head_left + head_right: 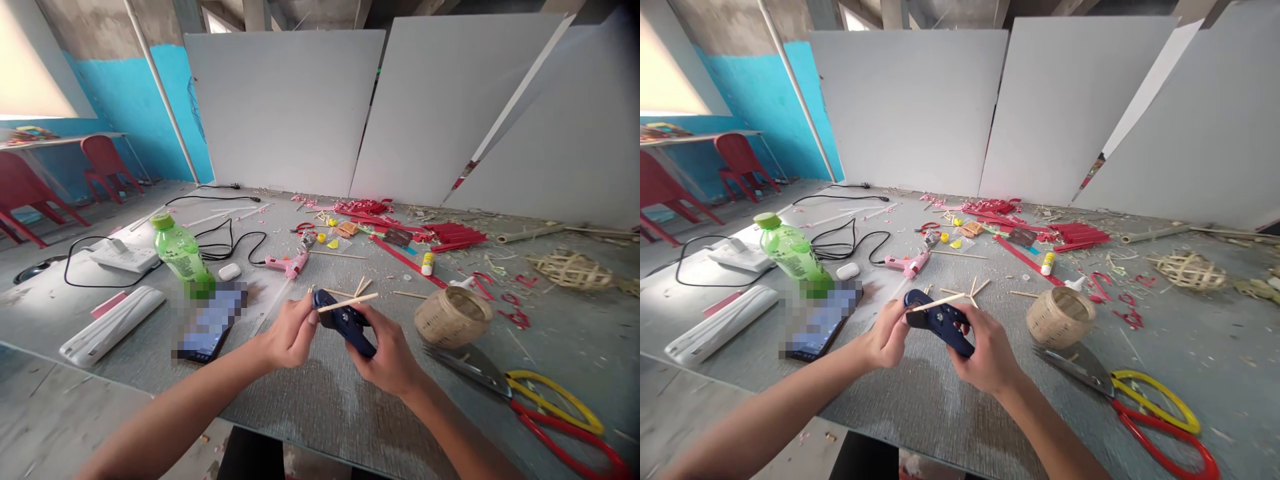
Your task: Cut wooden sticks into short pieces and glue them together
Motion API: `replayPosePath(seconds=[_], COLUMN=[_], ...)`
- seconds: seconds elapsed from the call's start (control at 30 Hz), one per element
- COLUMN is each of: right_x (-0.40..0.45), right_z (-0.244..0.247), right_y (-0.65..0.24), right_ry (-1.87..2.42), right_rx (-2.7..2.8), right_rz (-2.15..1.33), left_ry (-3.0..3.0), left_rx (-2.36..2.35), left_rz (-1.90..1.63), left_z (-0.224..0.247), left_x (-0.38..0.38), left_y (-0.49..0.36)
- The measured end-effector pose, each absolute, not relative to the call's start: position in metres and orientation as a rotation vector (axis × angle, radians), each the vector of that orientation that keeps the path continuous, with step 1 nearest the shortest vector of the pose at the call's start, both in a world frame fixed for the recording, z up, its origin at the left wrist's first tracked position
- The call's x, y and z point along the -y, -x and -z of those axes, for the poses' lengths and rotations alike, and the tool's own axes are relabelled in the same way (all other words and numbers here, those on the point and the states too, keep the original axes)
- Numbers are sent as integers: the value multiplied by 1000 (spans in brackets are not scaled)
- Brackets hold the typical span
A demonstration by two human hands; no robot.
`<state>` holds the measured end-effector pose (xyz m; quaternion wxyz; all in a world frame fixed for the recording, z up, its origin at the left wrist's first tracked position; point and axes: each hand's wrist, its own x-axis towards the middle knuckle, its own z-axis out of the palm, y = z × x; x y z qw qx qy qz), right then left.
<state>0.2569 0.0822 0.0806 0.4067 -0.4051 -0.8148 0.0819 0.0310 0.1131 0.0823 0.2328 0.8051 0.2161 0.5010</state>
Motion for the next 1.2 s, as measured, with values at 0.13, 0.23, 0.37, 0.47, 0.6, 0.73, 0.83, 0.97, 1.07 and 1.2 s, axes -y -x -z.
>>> replayPosePath(seconds=[0.13, 0.23, 0.37, 0.47, 0.6, 0.73, 0.83, 0.97, 1.07, 1.2], right_x=[-82, -82, -83, -84, -83, -82, -82, -81, -81, -81], right_z=[-81, -80, -79, -80, -81, -83, -83, -83, -83, -82], right_y=[-258, -259, -259, -258, -258, -258, -258, -258, -258, -257], right_ry=[1008, 1021, 1025, 1012, 1015, 1016, 1018, 1009, 1009, 1003], right_rx=[2066, 2069, 2069, 2074, 2078, 2087, 2089, 2089, 2091, 2076], right_rz=[-160, -171, -173, -185, -190, -159, -151, -169, -180, -181], left_ry=[-2252, -2220, -2212, -2225, -2231, -2221, -2214, -2212, -2225, -2216], left_rx=[-529, -543, -561, -539, -487, -504, -525, -527, -507, -438], left_rz=[-1325, -1294, -1261, -1264, -1277, -1265, -1259, -1256, -1264, -1309], left_z=[-87, -89, -89, -89, -89, -89, -88, -87, -87, -90], left_x=[-112, -111, -111, -111, -111, -111, -112, -112, -111, -111], left_y=[-31, -31, -30, -30, -29, -29, -29, -28, -28, -32])
